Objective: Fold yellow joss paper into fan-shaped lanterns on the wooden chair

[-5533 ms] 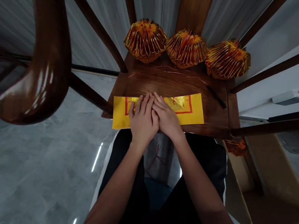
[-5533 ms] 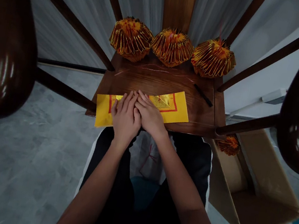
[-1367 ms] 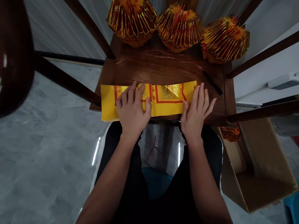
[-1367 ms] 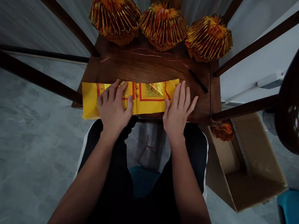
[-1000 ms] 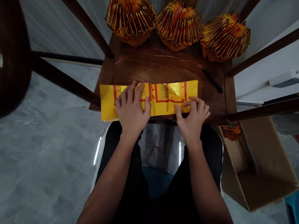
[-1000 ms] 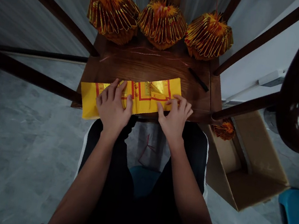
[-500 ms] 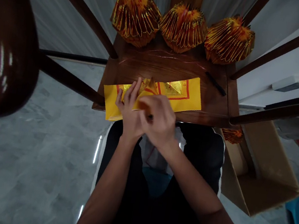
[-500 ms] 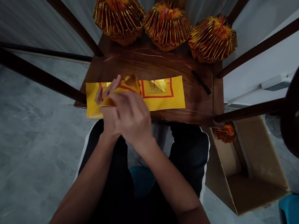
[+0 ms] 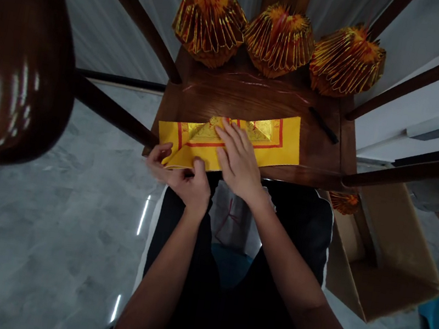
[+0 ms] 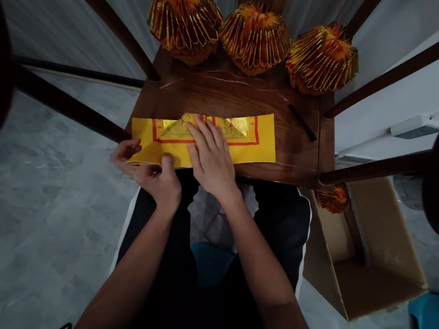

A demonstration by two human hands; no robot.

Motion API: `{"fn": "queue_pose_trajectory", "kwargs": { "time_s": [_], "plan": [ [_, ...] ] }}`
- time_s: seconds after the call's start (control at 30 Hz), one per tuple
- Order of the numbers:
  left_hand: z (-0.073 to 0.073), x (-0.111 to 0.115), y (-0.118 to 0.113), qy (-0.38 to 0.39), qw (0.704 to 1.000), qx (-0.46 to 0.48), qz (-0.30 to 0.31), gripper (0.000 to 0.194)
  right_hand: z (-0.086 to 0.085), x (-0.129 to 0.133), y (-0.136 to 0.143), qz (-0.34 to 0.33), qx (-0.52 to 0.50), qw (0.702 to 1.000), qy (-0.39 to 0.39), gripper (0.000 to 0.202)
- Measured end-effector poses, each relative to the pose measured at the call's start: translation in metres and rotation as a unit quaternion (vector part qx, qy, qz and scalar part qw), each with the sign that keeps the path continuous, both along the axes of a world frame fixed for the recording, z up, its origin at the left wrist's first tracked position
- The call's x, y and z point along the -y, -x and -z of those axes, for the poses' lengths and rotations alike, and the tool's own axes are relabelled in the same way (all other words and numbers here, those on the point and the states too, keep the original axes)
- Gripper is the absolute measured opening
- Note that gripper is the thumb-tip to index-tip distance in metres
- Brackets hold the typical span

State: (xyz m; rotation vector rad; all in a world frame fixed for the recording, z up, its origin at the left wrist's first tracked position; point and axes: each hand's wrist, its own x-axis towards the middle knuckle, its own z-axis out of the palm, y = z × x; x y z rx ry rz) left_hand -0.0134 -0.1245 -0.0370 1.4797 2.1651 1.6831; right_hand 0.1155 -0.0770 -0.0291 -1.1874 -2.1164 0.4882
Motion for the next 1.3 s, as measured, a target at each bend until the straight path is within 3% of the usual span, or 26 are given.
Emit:
{"fn": "queue_pose_trajectory", "kwargs": {
  "time_s": [0.1, 0.17, 0.27, 0.37, 0.43, 0.5, 0.53, 0.6, 0.7, 0.77, 0.93, 1.13, 1.3],
  "plan": [
    [-0.003, 0.006, 0.001, -0.091, 0.988, -0.043, -0.117, 0.024, -0.002, 0.004, 0.009, -0.001, 0.075, 0.997, 0.004, 0.058],
    [-0.006, 0.008, 0.002, -0.114, 0.985, -0.069, -0.11, 0.019, -0.004, 0.005, 0.012, 0.0, 0.093, 0.996, 0.006, 0.059],
    [-0.012, 0.005, 0.002, -0.089, 0.987, -0.134, 0.015, 0.007, 0.0, 0.003, 0.014, -0.005, 0.104, 0.994, 0.008, 0.06],
    [-0.019, -0.004, -0.003, 0.02, 0.969, -0.184, 0.167, 0.031, 0.006, 0.001, 0.015, -0.013, 0.102, 0.995, 0.011, 0.062],
    [-0.02, -0.01, -0.006, 0.087, 0.962, -0.179, 0.185, 0.048, 0.009, 0.0, 0.013, -0.022, 0.077, 0.997, 0.006, 0.056],
    [-0.019, -0.012, -0.007, 0.129, 0.964, -0.166, 0.166, 0.052, 0.011, -0.001, 0.006, -0.003, 0.027, 1.0, -0.009, 0.046],
    [-0.017, -0.012, -0.007, 0.14, 0.963, -0.165, 0.158, 0.052, 0.011, -0.002, -0.001, 0.032, -0.004, 0.999, -0.023, 0.043],
    [-0.013, -0.011, -0.006, 0.146, 0.963, -0.172, 0.15, 0.052, 0.011, -0.005, -0.02, 0.163, -0.051, 0.983, -0.064, 0.043],
    [-0.009, -0.01, -0.006, 0.134, 0.963, -0.184, 0.147, 0.052, 0.009, -0.01, -0.05, 0.381, -0.046, 0.918, -0.098, 0.068],
    [-0.008, -0.011, -0.007, 0.124, 0.965, -0.179, 0.144, 0.052, 0.008, -0.009, -0.062, 0.425, -0.005, 0.902, -0.075, 0.08],
    [-0.009, -0.014, -0.008, 0.12, 0.967, -0.176, 0.14, 0.051, 0.006, 0.013, -0.058, 0.324, 0.079, 0.941, -0.051, 0.07],
    [-0.008, -0.013, -0.008, 0.116, 0.966, -0.191, 0.133, 0.049, 0.011, 0.012, -0.067, 0.368, 0.062, 0.926, -0.057, 0.082],
    [-0.009, -0.013, -0.008, 0.12, 0.962, -0.207, 0.132, 0.049, 0.012, 0.015, -0.075, 0.279, 0.055, 0.956, -0.076, 0.076]
  ]
}}
